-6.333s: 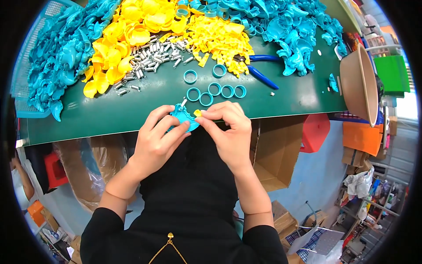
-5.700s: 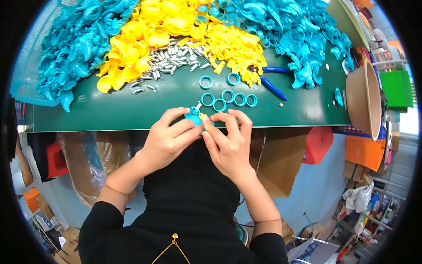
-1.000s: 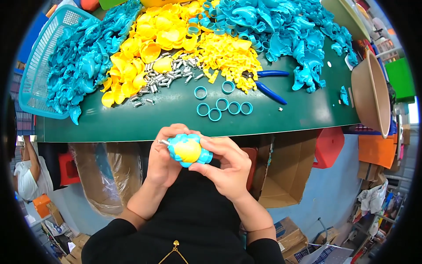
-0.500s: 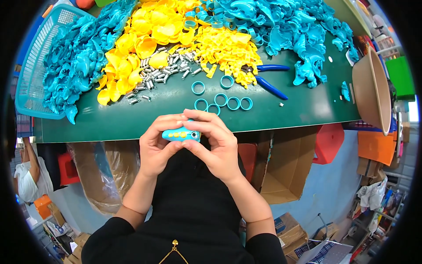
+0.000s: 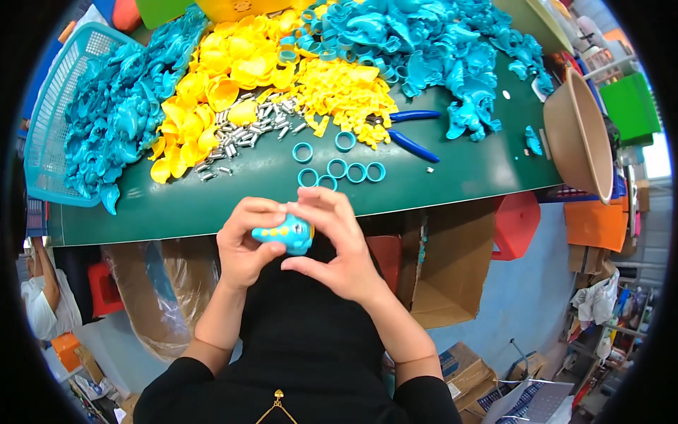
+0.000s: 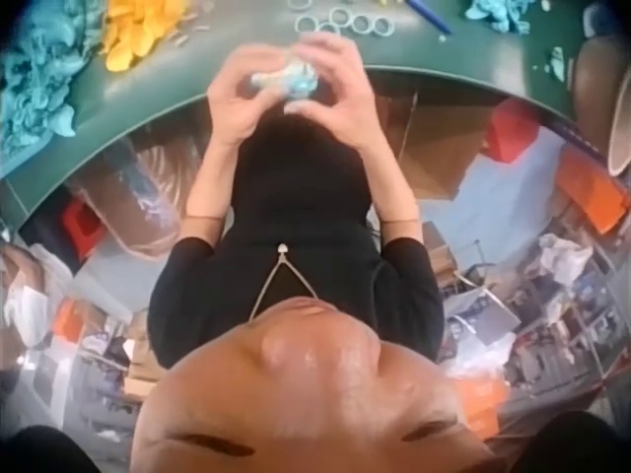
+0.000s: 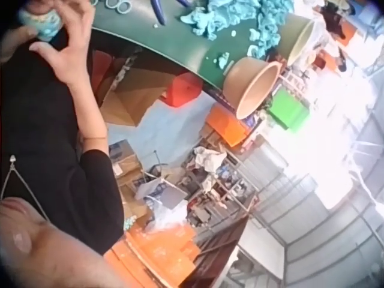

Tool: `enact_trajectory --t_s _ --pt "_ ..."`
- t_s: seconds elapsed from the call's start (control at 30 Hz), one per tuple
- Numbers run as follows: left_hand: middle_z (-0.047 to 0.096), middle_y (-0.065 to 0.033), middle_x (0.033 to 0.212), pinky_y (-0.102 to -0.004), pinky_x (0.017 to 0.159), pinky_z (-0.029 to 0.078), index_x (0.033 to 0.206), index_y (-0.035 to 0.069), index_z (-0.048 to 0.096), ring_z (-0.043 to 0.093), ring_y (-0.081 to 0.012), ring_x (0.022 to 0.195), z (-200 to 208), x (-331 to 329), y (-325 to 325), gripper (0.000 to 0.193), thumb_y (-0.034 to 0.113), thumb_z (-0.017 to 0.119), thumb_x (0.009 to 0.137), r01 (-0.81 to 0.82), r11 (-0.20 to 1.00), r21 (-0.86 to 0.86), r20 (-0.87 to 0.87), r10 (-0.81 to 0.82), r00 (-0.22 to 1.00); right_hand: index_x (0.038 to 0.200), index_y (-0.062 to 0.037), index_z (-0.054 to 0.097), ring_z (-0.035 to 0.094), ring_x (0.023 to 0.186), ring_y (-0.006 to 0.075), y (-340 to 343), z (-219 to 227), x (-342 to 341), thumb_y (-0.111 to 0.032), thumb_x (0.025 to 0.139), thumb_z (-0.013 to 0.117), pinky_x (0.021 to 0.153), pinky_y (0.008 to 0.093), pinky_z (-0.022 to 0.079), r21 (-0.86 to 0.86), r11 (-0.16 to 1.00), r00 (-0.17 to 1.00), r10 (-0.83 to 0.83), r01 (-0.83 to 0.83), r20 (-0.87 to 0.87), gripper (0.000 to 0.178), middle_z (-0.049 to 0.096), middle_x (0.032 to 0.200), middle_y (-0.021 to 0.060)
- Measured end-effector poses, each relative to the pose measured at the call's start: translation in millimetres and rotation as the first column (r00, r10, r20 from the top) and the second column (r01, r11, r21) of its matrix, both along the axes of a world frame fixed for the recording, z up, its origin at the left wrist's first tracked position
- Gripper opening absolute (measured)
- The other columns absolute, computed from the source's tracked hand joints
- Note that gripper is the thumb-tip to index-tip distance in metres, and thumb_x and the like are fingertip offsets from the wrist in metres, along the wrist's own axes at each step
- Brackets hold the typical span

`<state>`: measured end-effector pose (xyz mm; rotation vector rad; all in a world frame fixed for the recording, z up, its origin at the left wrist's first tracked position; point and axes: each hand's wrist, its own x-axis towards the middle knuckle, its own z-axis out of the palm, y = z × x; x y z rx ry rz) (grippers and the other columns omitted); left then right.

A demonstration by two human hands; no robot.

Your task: Assembling small colorful plastic toy components by hand at a factory workbench.

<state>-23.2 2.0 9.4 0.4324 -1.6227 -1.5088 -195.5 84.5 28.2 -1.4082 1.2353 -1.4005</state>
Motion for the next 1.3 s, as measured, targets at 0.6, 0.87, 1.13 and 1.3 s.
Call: enact_trajectory --t_s 0.6,0.87,1.13,1.3 --pt "0.069 -0.0060 0.106 -0.0514 0.108 0.037 0.109 0.008 0.070 0.064 -0.0259 0.107 12 -7 6 0.026 0.014 0.076 0.084 0.428 0.894 -0.130 0.147 -0.409 0.900 0.129 0.0008 0.053 0.062 0.108 0.0218 -27 5 -66 -0.006 0.089 0.072 0.091 0.0330 0.051 -0.086 0.899 0.802 -0.422 0.429 -0.422 0.045 0.062 0.122 0.0136" --pt "0.071 -0.0106 0.097 -0.0369 0.088 0.051 0.097 0.001 0.071 0.066 -0.0260 0.096 61 40 -19 0.014 0.007 0.073 0.084 0.007 0.988 -0.157 0.216 0.028 0.976 0.125 0.0016 0.057 0.062 0.110 0.0257 -16 6 -78 -0.005 0.083 0.076 0.097 0.0345 0.047 -0.057 0.876 0.786 -0.457 0.479 -0.416 0.047 0.064 0.120 0.0138" --pt "0.061 -0.0103 0.107 -0.0408 0.095 0.042 0.110 0.009 0.068 0.051 -0.0313 0.104 51 154 -113 0.027 0.006 0.069 0.082 -0.251 0.401 -0.881 0.331 0.902 0.276 0.132 -0.0027 0.056 0.055 0.122 0.0269 101 74 -134 -0.002 0.078 0.072 0.107 0.0355 0.039 -0.085 0.769 0.309 -0.352 0.633 -0.884 0.056 0.059 0.130 0.0129" --pt "0.057 -0.0088 0.109 -0.0412 0.092 0.039 0.104 0.011 0.068 0.046 -0.0307 0.104 31 164 -167 0.021 0.015 0.074 0.084 -0.184 0.335 -0.924 0.307 0.937 0.165 0.102 -0.0018 0.071 0.061 0.102 0.0265 4 71 -40 -0.002 0.080 0.072 0.093 0.0350 0.045 -0.018 0.931 0.704 -0.289 0.366 -0.648 0.022 0.065 0.102 0.0121"
